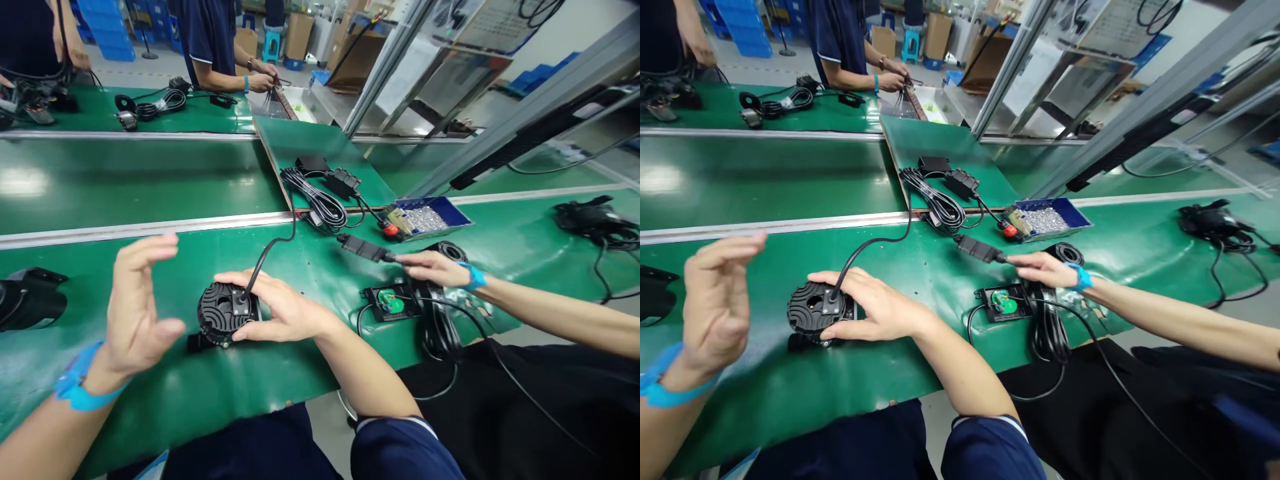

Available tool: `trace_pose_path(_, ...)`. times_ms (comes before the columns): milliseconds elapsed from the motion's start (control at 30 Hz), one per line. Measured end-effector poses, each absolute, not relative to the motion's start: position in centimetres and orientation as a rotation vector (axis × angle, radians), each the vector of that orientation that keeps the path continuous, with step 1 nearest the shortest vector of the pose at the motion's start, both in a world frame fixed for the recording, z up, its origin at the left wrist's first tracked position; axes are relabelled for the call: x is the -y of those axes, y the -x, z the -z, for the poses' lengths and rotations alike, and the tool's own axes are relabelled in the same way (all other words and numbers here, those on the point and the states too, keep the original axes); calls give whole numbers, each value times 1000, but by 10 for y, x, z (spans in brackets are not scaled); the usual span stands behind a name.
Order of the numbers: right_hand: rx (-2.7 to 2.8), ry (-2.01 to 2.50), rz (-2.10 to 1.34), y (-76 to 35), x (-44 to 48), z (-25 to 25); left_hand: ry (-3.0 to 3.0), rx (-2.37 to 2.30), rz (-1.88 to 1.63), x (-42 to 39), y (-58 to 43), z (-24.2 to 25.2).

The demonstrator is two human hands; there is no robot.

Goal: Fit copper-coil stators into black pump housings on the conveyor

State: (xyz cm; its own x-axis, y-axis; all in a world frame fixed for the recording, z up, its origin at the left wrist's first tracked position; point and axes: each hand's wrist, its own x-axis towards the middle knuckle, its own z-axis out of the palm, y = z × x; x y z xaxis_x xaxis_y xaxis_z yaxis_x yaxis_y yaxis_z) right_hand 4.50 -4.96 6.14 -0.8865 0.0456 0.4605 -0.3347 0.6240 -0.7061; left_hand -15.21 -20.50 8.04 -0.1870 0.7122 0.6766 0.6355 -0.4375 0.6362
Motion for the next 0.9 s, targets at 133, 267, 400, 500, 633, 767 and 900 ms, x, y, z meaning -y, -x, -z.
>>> trace_pose_path(133, 2373, -323, -1115, -45, 53, -59, -2639, -1721, -689, 192, 142, -116)
trace_pose_path(267, 2389, -131, -1191, -48, 65, -38, -2683, -1687, -492, 190, 135, -111)
trace_pose_path(400, 2312, 55, -1130, -48, 80, -22, -2644, -1785, -435, 195, 134, -109)
trace_pose_path(500, 2269, 11, -1084, -47, 84, -19, -2628, -1654, -366, 194, 136, -121)
trace_pose_path(633, 2245, -30, -1003, -48, 86, -17, -2570, -1413, -318, 186, 144, -132)
trace_pose_path(767, 2237, 94, -911, -50, 94, -16, -2686, -1466, -327, 179, 141, -126)
trace_pose_path(900, 2257, 157, -906, -51, 97, -15, -2792, -1585, -382, 178, 135, -120)
